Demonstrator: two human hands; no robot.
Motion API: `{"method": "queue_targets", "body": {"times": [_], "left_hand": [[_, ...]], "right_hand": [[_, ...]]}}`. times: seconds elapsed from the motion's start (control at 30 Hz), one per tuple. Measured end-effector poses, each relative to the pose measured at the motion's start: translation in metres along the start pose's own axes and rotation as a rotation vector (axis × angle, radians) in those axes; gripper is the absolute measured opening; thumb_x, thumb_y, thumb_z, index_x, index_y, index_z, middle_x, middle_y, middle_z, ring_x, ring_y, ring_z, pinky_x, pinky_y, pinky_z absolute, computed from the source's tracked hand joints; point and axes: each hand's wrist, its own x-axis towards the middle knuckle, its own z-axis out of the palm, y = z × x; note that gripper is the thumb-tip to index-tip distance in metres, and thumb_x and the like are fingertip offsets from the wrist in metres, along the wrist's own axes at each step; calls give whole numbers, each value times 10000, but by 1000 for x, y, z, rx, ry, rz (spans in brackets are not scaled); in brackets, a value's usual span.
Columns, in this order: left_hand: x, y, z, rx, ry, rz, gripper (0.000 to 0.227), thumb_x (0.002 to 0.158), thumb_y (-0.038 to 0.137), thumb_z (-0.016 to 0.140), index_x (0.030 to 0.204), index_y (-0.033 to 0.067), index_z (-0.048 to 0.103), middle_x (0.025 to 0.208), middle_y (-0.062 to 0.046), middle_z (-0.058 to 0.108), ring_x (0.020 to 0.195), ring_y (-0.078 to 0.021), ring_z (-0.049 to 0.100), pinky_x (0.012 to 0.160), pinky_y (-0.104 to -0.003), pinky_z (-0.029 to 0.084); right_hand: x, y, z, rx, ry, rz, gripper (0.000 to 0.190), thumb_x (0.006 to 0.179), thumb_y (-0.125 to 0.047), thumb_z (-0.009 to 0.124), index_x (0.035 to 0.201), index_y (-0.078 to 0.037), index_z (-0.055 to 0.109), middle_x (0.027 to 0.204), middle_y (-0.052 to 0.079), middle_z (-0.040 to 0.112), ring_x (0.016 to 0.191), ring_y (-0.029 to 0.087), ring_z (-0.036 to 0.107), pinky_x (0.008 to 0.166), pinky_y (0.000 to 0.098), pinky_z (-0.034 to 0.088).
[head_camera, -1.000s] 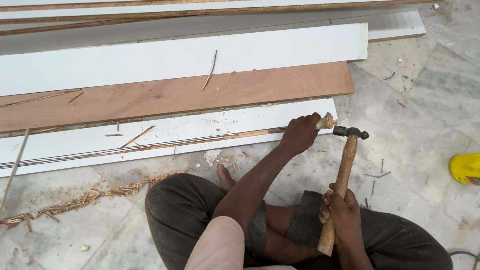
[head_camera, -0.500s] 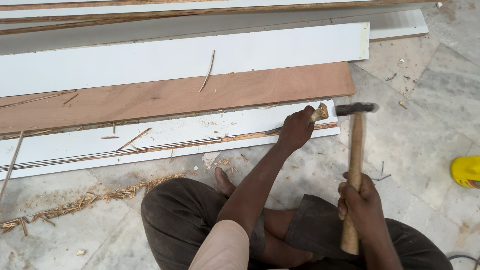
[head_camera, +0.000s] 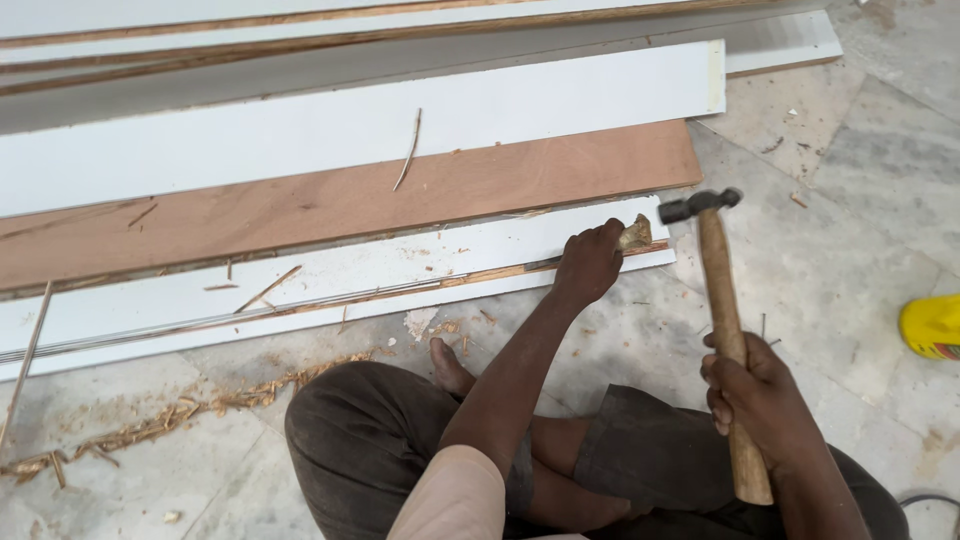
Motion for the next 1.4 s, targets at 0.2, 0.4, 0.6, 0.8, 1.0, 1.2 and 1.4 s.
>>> {"method": "queue_targets", "body": {"times": [0.2,0.4,0.6,0.8,1.0,1.2,1.4], "left_hand": [[4,-15,19,142,-59,-119,153,993,51,562,1139,96,557,990,-149,710,1010,-345,704,905,-512,530],[-18,-28,-9,143,-5,-18,260,867,83,642,1096,43,525,921,-163,690,924,-390,669,800,-556,488],[-11,0,-6,-14,56,35,243,900,91,687,1089,53,539,952,-161,691,926,-381,670,812,-539,506],[-5,12,6,46,-4,-58,229,907,103,672,1082,64,530,956,-132,691,909,-341,676,795,-523,490],[-1,16,1,-31,73,-50,293,895,89,670,1144,71,516,989,-132,689,946,-356,661,799,-538,466],[7,28,10,-33,41,-140,287,903,101,668,1142,66,515,992,-140,688,951,-368,662,814,-558,461],[12,26,15,-41,105,-142,277,891,90,656,1128,60,517,996,-147,695,958,-371,666,812,-570,460]], "right_hand": [[-1,11,19,-58,-31,41,340,938,-145,605,1240,-12,525,683,77,502,475,171,466,416,348,433],[-2,18,8,69,-28,-17,359,932,-134,599,1262,-4,544,739,63,545,489,155,485,425,336,431],[3,18,1,195,85,-74,351,931,-79,566,1266,13,511,773,61,542,504,130,480,429,307,428],[0,7,-8,195,125,-144,300,948,-65,527,1240,4,523,778,62,550,501,117,475,432,296,441],[-5,-18,-20,258,250,-269,260,982,-29,510,1239,1,520,800,68,526,539,115,463,462,285,414],[-2,-17,-28,276,232,-280,264,989,-34,527,1251,-4,516,801,69,513,544,116,468,472,287,406],[9,0,-5,-41,53,-64,274,958,-117,567,1214,-26,533,718,79,526,481,159,485,418,341,432]]}}
